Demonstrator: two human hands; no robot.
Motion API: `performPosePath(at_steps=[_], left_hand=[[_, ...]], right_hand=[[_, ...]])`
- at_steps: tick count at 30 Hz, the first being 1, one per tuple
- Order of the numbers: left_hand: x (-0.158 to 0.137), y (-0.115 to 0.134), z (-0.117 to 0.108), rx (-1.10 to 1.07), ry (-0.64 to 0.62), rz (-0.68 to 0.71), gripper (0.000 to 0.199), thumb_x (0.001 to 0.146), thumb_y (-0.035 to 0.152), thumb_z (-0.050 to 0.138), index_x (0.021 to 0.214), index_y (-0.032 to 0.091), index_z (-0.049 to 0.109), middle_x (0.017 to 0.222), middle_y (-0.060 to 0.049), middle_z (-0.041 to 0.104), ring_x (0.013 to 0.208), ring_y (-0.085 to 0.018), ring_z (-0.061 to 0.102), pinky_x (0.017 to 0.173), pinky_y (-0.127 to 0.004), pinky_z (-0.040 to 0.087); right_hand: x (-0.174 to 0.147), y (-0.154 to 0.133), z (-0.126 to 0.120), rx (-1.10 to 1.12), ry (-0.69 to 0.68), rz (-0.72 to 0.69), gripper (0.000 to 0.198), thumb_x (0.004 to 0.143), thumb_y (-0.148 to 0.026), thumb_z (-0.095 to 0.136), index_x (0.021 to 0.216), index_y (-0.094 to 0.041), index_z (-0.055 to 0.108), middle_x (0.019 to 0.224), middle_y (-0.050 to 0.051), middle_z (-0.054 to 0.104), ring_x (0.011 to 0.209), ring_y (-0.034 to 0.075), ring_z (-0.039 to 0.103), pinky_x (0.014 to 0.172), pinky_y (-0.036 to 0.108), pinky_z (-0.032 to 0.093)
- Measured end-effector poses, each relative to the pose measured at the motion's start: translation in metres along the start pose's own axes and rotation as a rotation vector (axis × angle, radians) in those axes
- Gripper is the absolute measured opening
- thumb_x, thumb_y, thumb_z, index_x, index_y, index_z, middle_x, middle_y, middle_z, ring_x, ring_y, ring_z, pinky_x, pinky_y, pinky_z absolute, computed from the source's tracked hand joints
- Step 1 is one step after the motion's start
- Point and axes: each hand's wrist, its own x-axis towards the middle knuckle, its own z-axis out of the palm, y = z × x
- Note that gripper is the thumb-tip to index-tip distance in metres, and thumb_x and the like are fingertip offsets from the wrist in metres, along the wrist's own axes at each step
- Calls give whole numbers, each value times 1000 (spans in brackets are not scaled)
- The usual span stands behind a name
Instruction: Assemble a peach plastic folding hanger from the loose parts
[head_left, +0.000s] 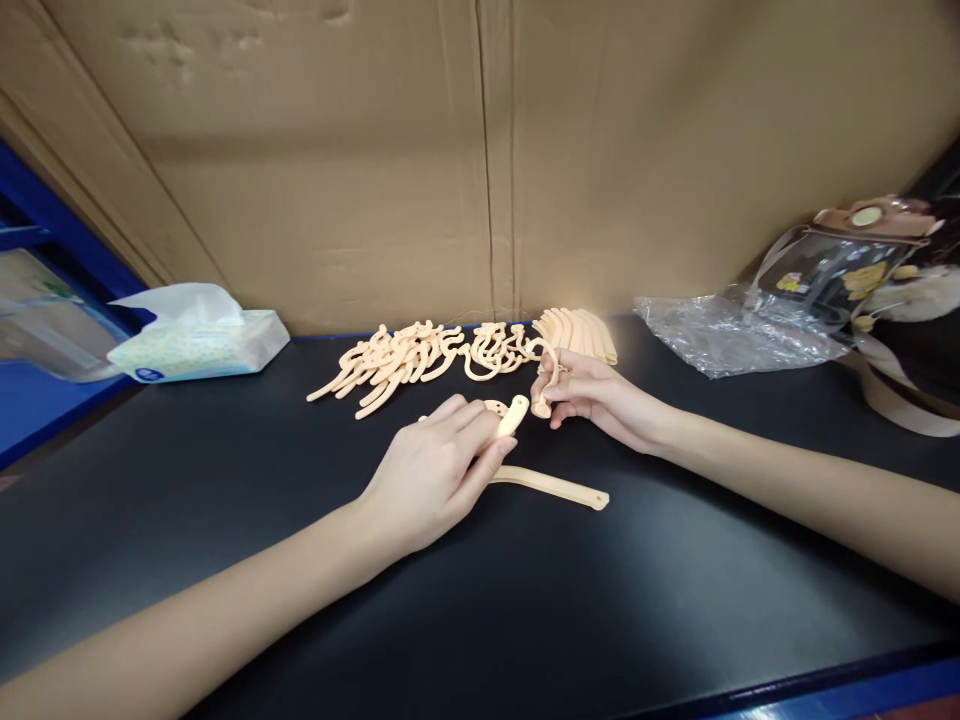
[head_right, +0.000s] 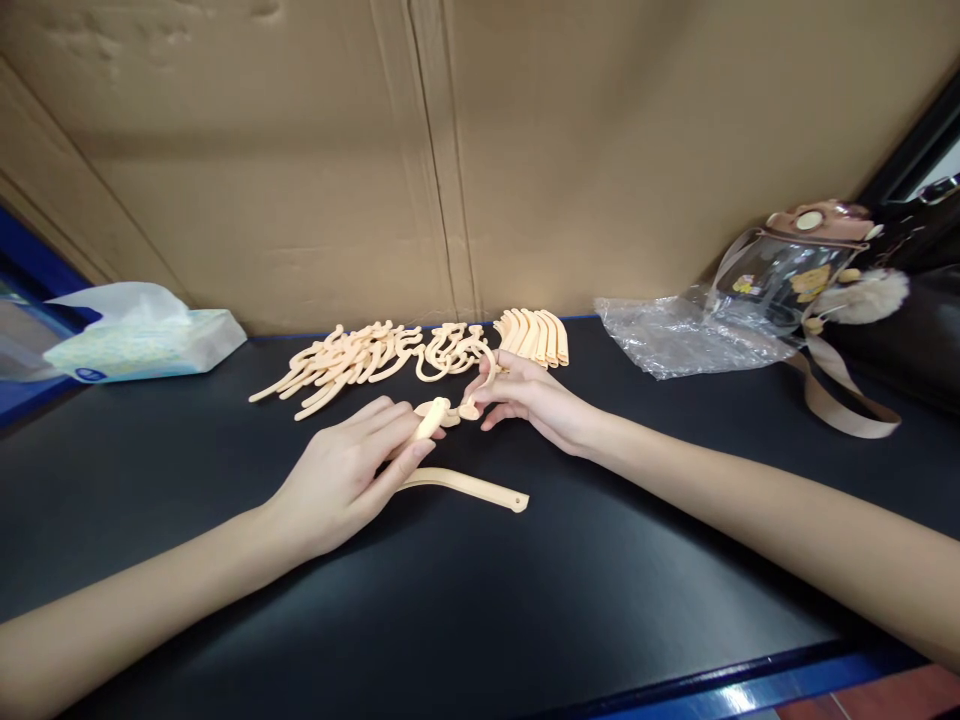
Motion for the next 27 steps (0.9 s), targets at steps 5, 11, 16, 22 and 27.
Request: performPosePath(at_steps=[5,11,16,22,27], left_hand=[[1,-2,2,-51,-74,-42,26,101,28,31,97,17,54,94,-5,57,87,-20,49,70,-31,40],[1,-2,3,-44,-89,-11,24,100,26,33,88,18,51,93,-4,56,86,-19,49,67,-31,38],[1,-1,3,12,-103,23,25,101,27,32,89,18,52,91,-5,56,85,-20,48,66,-32,37],[1,-3,4,26,-86,37,25,101,27,31,98,17,53,96,-6,58,86,-21,49,72,-33,38],[1,-6,7,78,-50,81,27,101,26,31,107,16,56,101,-7,60,85,-21,49,73,-34,38]], right_hand=[[0,-3,-1,47,0,29,23,74,-16,65,90,-22,50,78,-3,61,71,11,56,67,26,47],[0,-4,-2,35,7,56,38,73,-17,66,108,-22,51,78,-3,62,70,12,56,67,26,44],[0,-3,-3,4,-39,36,41,76,-17,66,114,-22,50,77,-3,63,73,11,56,68,25,43],[0,-2,-4,-14,-50,41,45,77,-20,67,119,-23,50,79,-3,63,75,12,57,69,26,44],[0,-2,-5,-25,-59,55,52,76,-20,68,125,-24,50,77,-4,62,73,12,57,68,26,46]])
